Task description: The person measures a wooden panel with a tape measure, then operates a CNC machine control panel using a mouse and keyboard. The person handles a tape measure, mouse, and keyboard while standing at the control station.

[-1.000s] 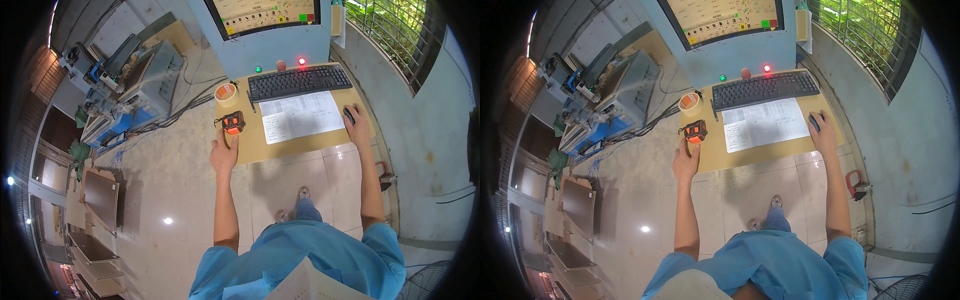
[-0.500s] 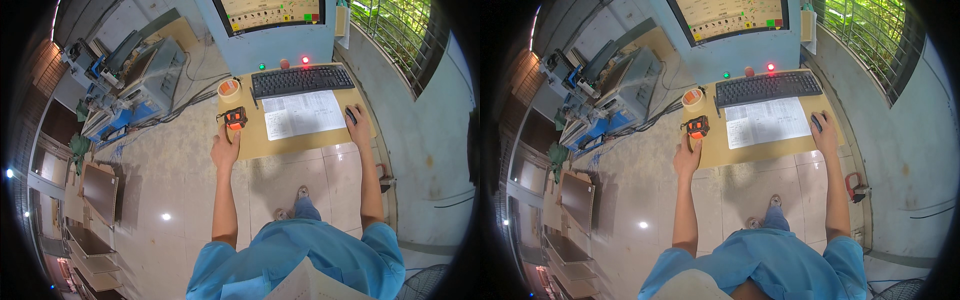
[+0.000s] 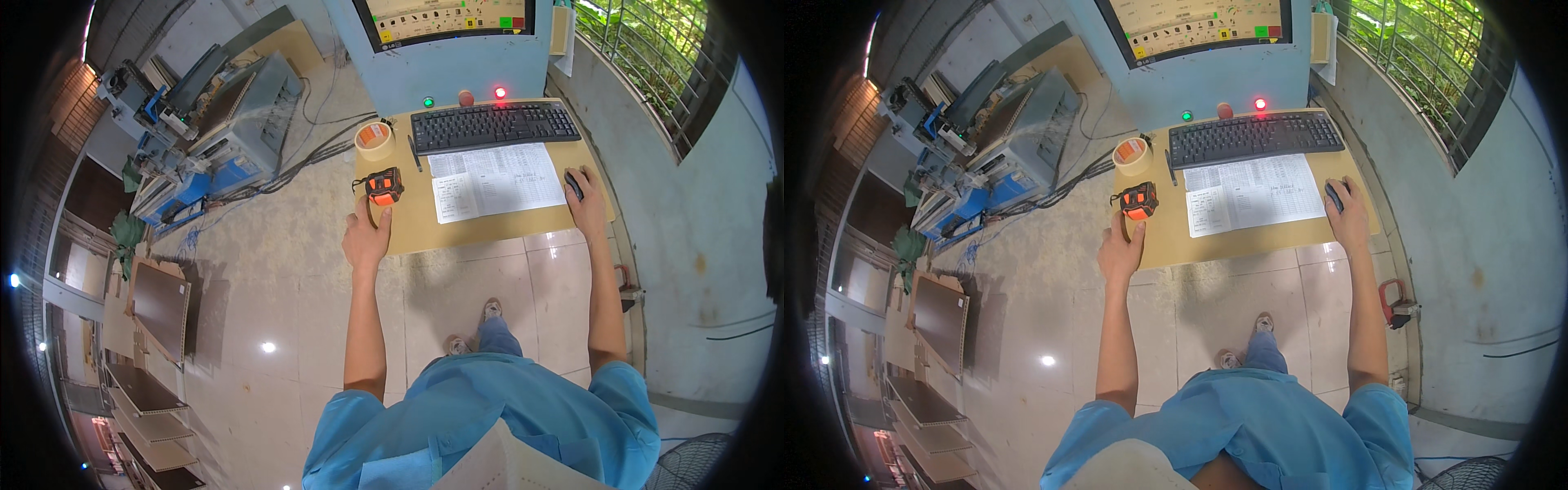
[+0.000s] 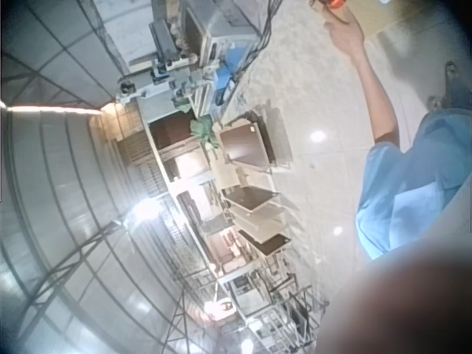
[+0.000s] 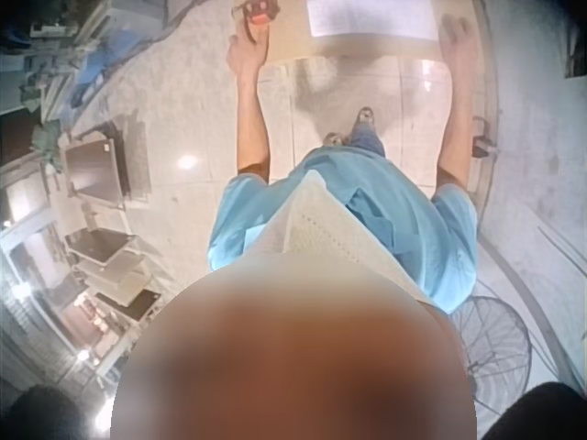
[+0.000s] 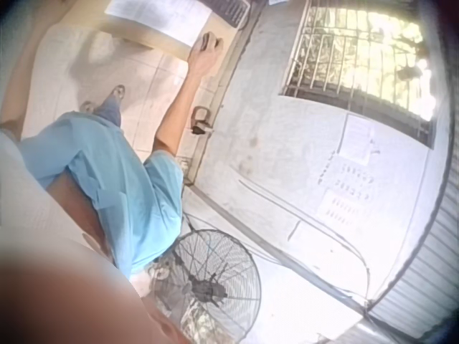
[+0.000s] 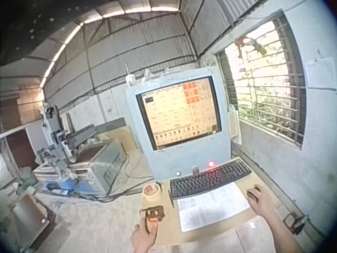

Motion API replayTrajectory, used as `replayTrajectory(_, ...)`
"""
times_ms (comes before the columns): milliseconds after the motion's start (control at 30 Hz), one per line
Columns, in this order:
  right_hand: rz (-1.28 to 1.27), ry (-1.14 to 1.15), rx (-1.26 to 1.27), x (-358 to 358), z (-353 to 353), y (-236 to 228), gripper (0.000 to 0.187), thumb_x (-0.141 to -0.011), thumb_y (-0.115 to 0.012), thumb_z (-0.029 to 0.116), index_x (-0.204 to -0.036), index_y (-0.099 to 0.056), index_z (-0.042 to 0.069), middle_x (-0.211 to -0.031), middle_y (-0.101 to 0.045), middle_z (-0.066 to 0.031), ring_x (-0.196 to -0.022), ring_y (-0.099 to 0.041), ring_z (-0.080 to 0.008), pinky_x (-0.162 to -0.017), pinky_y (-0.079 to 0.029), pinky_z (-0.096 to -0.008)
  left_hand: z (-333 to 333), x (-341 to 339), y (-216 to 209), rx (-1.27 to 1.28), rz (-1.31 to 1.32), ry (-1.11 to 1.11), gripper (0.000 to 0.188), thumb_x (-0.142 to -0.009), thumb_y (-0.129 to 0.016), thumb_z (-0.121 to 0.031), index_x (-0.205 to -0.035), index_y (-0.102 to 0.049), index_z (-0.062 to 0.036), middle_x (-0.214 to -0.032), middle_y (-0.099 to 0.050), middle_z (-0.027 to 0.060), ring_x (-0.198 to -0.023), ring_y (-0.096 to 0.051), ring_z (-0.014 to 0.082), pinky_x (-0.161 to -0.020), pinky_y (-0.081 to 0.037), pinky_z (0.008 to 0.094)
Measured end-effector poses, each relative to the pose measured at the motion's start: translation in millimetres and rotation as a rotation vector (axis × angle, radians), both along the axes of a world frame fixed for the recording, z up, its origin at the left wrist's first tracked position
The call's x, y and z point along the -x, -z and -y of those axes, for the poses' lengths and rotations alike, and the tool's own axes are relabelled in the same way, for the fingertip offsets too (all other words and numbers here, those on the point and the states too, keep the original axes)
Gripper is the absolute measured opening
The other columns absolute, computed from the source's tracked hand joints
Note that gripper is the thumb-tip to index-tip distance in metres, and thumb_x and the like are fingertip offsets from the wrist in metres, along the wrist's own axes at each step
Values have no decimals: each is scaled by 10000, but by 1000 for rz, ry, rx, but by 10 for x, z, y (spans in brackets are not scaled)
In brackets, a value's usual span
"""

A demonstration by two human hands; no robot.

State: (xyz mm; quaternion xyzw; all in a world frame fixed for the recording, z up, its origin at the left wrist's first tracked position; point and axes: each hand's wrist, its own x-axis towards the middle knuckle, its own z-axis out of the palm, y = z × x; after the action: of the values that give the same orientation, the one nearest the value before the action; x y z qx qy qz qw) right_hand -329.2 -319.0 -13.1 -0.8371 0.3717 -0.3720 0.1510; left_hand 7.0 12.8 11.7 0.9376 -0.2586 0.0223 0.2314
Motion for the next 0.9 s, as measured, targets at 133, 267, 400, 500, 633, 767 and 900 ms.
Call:
replayTrajectory(133, -14, -3, 7, 0, -6, -17, 388, -975, -655, 216, -1351, -662, 120, -1491, -534, -251, -1347, -544, -437, -1113, -462, -477, 4, -2, 2, -7, 8, 2, 705, -969, -590, -608, -1539, -457, -215, -1183, -657, 248, -1018, -711, 436, -852, -570, 520)
replayTrajectory(267, -12, 5, -10, -9, -14, -35, 438, -975, -649, 224, -1401, -618, 127, -1496, -524, -263, -1354, -534, -448, -1119, -456, -488, 8, -10, 18, -7, 9, 0, 720, -967, -590, -613, -1547, -453, -209, -1198, -653, 251, -1020, -711, 435, -855, -571, 518)
replayTrajectory(400, -6, 56, -25, -41, -2, -36, 491, -979, -639, 232, -1452, -562, 122, -1512, -505, -275, -1369, -517, -458, -1129, -444, -492, 6, -22, 31, -8, 3, -2, 726, -966, -587, -617, -1550, -453, -207, -1206, -650, 253, -1023, -711, 437, -854, -572, 516)
replayTrajectory(500, -25, 90, -21, -59, 6, -25, 495, -984, -635, 237, -1455, -555, 111, -1522, -494, -275, -1374, -512, -459, -1133, -439, -493, 7, -16, 32, -6, 26, -4, 721, -966, -587, -618, -1547, -455, -212, -1197, -651, 252, -1016, -712, 436, -846, -572, 518)
replayTrajectory(633, -34, 86, 8, -50, 3, -10, 498, -987, -636, 243, -1459, -550, 110, -1518, -496, -276, -1373, -510, -461, -1132, -439, -493, 7, -3, 21, -3, 12, -5, 705, -967, -583, -617, -1540, -460, -225, -1177, -656, 250, -1004, -713, 435, -836, -572, 519)
replayTrajectory(767, -11, 72, 14, -47, 6, -6, 481, -977, -653, 222, -1426, -555, 81, -1494, -516, -273, -1357, -519, -459, -1122, -442, -493, 0, -2, 19, 0, 10, -2, 698, -969, -577, -619, -1537, -461, -230, -1173, -660, 245, -1006, -712, 436, -839, -571, 521)
replayTrajectory(900, 38, 56, 48, -55, 8, -15, 451, -955, -681, 178, -1365, -554, 38, -1420, -569, -256, -1305, -550, -450, -1089, -455, -498, -1, -9, 25, 1, 16, 4, 702, -969, -576, -622, -1539, -458, -229, -1193, -657, 241, -1028, -707, 440, -858, -567, 524)
